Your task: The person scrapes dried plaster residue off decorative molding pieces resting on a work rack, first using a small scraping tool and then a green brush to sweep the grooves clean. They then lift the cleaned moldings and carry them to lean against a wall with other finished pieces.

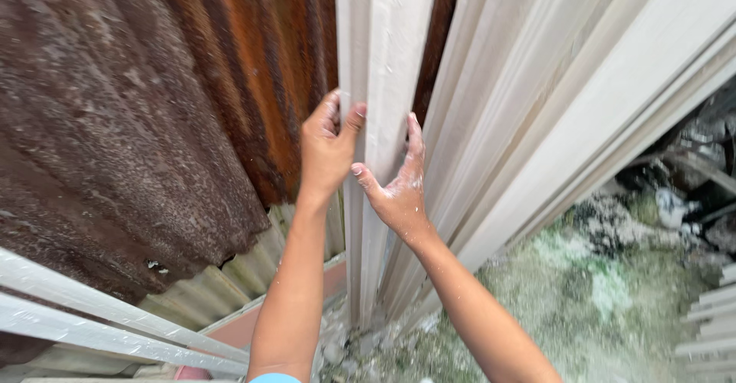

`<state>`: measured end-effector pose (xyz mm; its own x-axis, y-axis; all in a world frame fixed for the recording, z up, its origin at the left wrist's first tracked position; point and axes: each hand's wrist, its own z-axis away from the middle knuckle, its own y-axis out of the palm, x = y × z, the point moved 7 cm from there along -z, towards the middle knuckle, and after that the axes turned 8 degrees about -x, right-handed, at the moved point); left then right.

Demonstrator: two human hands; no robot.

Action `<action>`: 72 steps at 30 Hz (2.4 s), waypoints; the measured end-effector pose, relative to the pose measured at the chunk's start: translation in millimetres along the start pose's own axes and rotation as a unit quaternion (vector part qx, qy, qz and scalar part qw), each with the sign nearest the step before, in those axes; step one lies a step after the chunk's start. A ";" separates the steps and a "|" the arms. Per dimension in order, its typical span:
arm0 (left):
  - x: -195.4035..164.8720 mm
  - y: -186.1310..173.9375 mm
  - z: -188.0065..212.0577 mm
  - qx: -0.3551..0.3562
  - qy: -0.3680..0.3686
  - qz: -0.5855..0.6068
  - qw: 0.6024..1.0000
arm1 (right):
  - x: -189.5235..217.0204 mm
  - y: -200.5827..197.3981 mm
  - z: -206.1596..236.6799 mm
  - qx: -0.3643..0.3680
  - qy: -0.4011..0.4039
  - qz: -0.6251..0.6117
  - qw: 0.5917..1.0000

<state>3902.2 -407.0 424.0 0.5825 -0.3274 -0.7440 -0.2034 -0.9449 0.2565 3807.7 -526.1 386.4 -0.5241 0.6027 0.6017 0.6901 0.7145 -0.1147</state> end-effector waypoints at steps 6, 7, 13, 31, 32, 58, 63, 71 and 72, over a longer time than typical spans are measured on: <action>-14.7 -15.7 71.4 -0.141 0.174 -0.076 0.972 | -15.6 -93.0 77.0 0.111 -0.118 -0.134 0.978; -15.6 -12.8 95.8 -0.165 0.220 -0.149 0.950 | -29.9 -120.4 96.2 0.101 -0.132 -0.106 0.980; 43.3 104.8 272.2 0.187 0.311 -0.073 0.929 | -222.0 -294.9 206.2 -0.037 0.139 0.025 0.989; 313.6 578.6 495.9 0.646 -0.158 -0.100 0.740 | -442.5 -723.2 482.9 -0.086 0.802 0.205 0.554; 317.1 606.7 507.0 0.666 -0.167 -0.085 0.722 | -435.9 -737.2 471.0 -0.147 0.782 0.159 0.584; 116.3 916.6 995.9 0.970 0.189 0.112 0.106 | -216.1 -990.0 496.3 -0.885 -0.086 -0.010 0.458; 29.1 827.4 1087.7 0.918 -0.350 -0.112 -0.149 | -135.1 -1034.1 563.0 -0.816 0.240 0.457 0.262; -157.5 787.1 1207.9 0.952 -0.248 0.120 -0.132 | 39.5 -1071.2 716.9 -0.825 0.359 0.366 0.240; -183.0 791.7 1216.7 0.957 -0.177 0.210 -0.098 | 51.5 -1082.0 733.4 -0.860 0.300 0.288 0.295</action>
<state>2677.0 -1092.7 12.6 0.2829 0.0817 -0.9557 0.2186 0.9646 0.1472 2668.0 -1007.8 -38.3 -0.2466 -0.0926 0.9647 0.0819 -0.9939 -0.0745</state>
